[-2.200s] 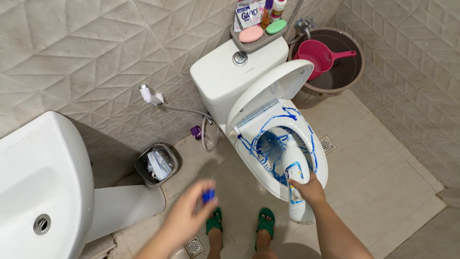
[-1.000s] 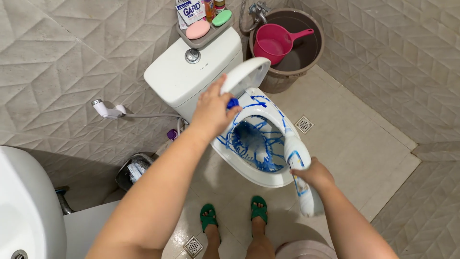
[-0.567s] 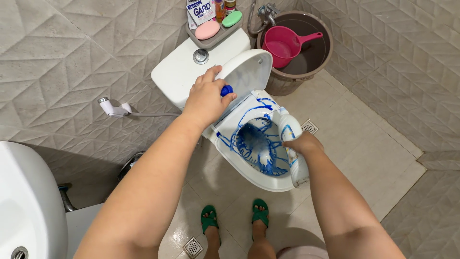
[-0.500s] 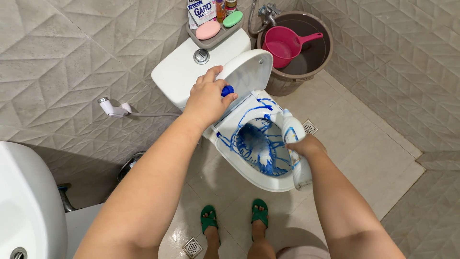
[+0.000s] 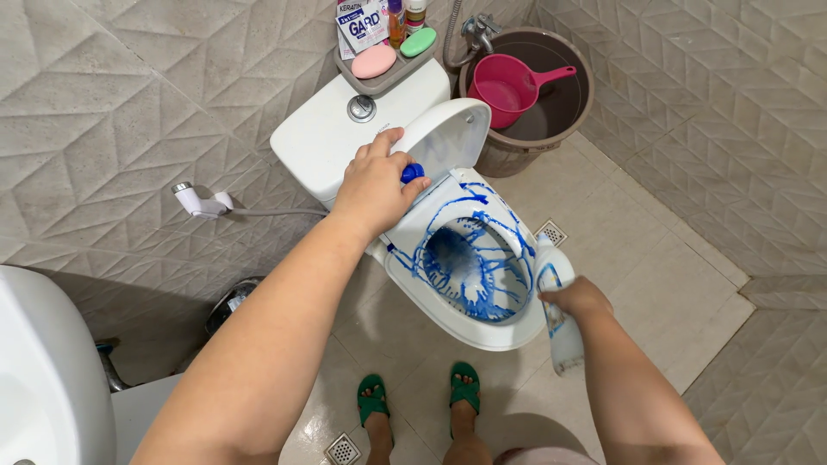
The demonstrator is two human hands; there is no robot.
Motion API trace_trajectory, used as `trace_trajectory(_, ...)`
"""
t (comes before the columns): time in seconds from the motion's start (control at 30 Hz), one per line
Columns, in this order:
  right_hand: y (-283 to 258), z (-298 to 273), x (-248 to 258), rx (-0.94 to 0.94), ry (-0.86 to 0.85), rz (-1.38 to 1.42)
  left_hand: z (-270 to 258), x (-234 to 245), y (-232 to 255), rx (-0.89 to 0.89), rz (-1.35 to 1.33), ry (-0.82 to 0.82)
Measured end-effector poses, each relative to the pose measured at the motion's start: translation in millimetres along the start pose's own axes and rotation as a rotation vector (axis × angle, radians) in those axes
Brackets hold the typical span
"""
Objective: Cleaning a toilet bowl with liquid cleaner, washing hands in a sink, and opening a detergent packet.
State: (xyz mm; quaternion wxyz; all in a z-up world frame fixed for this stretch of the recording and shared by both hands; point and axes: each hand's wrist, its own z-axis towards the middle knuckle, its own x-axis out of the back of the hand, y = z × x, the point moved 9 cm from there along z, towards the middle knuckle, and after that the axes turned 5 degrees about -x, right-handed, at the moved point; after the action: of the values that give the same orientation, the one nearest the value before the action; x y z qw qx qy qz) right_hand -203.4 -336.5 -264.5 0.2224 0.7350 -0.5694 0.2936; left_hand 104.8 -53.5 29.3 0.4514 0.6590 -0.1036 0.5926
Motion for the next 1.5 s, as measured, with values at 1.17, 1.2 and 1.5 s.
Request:
trace_trajectory(1.17, -50.1, -2.8, 53.5, 0.108, 0.115, -0.012, -3.9, -4.4, -3.7, -0.054, -0.066, 0.04)
trace_trajectory(1.2, -36.6, -1.9, 50.0, 0.098, 0.114, -0.01, -3.9, -5.3, -2.9, -0.059, -0.071, 0.033)
trace_trajectory(1.5, 69.6, -18.4, 3.3, -0.008, 0.054, -0.076, -4.4, -4.4, -3.9, -0.066, -0.044, 0.056)
